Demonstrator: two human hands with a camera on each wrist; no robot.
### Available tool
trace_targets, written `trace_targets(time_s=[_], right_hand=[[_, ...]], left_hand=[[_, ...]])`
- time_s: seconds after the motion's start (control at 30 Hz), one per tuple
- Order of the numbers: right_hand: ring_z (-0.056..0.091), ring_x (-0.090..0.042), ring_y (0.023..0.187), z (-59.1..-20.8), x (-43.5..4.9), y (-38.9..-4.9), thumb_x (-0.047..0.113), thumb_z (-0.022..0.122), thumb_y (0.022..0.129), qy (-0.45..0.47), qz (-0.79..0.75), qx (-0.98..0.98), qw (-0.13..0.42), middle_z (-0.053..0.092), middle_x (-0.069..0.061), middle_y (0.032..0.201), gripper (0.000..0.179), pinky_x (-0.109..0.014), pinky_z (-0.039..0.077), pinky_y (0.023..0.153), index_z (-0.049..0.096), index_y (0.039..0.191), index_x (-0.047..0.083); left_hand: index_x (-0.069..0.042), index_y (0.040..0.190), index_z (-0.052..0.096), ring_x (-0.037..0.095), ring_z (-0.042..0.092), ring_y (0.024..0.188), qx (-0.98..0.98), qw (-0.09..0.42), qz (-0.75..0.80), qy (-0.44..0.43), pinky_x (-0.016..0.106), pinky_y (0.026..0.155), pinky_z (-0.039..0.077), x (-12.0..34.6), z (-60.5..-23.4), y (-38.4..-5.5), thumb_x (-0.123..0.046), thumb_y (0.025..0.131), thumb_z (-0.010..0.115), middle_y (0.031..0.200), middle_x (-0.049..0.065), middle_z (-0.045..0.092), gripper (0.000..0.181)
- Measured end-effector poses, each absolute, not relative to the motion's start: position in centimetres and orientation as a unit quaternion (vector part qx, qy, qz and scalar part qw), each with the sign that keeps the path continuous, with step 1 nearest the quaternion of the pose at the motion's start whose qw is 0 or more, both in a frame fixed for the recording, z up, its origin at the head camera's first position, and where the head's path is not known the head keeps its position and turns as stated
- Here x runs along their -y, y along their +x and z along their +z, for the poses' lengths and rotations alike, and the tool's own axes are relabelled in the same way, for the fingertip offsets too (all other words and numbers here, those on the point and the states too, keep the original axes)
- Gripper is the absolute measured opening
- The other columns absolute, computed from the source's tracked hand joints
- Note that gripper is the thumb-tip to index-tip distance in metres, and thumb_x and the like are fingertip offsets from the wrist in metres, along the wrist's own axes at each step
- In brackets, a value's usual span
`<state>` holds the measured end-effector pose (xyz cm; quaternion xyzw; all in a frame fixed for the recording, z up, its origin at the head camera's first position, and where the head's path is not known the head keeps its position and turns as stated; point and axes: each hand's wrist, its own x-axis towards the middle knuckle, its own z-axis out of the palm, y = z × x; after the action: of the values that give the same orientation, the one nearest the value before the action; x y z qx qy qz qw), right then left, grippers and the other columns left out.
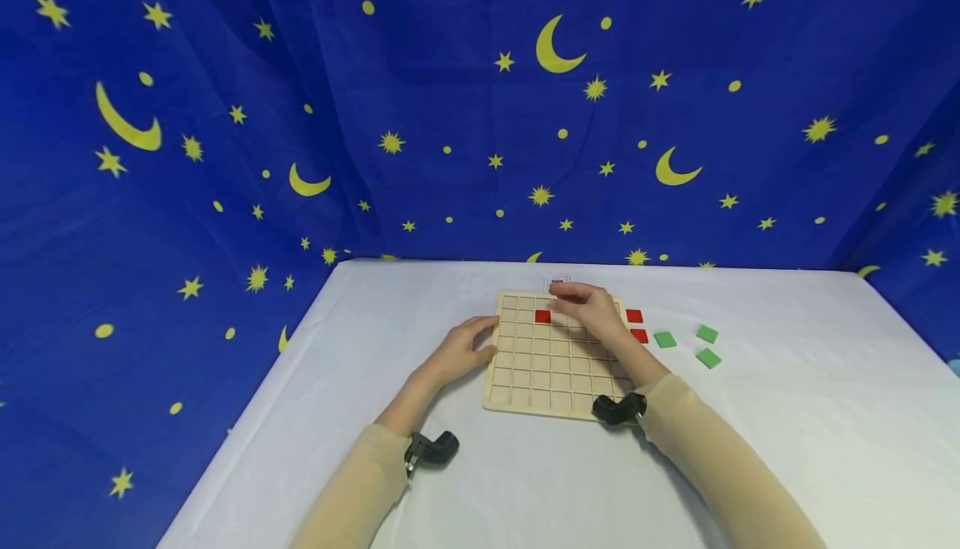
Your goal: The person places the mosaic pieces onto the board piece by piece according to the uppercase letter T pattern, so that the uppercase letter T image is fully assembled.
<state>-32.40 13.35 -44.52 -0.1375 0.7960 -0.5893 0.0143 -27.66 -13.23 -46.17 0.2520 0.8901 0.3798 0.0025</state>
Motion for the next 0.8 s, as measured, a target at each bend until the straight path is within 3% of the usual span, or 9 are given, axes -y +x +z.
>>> trace_targets(time_s=[0.13, 0.33, 0.63, 0.8], right_hand=[[0.06, -0.015, 0.102, -43.7, -13.8, -32.7, 0.021, 0.071, 0.086, -0.149, -0.621, -0.769, 0.014, 0.062, -0.013, 0.121, 0.044, -0.026, 0.051, 0.085, 0.06, 0.123, -0.001], [0.058, -0.014, 0.105, -41.5, -15.2, -31.9, 0.023, 0.068, 0.088, -0.165, -0.641, -0.749, 0.022, 0.056, -0.017, 0.127, 0.048, -0.04, 0.048, 0.094, 0.056, 0.128, 0.001], [0.056, -0.008, 0.106, -40.4, -20.3, -31.5, 0.025, 0.067, 0.089, -0.14, -0.622, -0.77, -0.01, 0.058, -0.01, 0.128, 0.05, -0.018, 0.048, 0.088, 0.054, 0.131, 0.002], [0.056, -0.004, 0.106, -40.8, -23.1, -31.2, 0.023, 0.066, 0.09, -0.11, -0.605, -0.788, -0.031, 0.06, -0.004, 0.126, 0.047, -0.016, 0.047, 0.088, 0.054, 0.132, 0.003]], left_hand=[[0.002, 0.138, 0.044, 0.028, 0.041, 0.129, -0.89, 0.005, 0.38, 0.25, 0.038, 0.109, 0.031, 13.2, -46.1, -27.5, -0.01, 0.089, 0.063, 0.137, 0.015, 0.048, 0.054], [0.001, 0.138, 0.045, 0.027, 0.042, 0.129, -0.893, 0.002, 0.373, 0.252, 0.037, 0.109, 0.031, 13.1, -46.1, -27.6, -0.011, 0.089, 0.063, 0.136, 0.014, 0.049, 0.054], [0.002, 0.137, 0.045, 0.03, 0.042, 0.128, -0.888, -0.005, 0.381, 0.258, 0.04, 0.109, 0.032, 13.2, -46.0, -27.5, -0.01, 0.088, 0.063, 0.136, 0.016, 0.048, 0.054], [0.002, 0.138, 0.044, 0.028, 0.041, 0.129, -0.89, 0.002, 0.379, 0.253, 0.037, 0.109, 0.031, 13.1, -46.1, -27.6, -0.011, 0.089, 0.063, 0.137, 0.015, 0.048, 0.054]])
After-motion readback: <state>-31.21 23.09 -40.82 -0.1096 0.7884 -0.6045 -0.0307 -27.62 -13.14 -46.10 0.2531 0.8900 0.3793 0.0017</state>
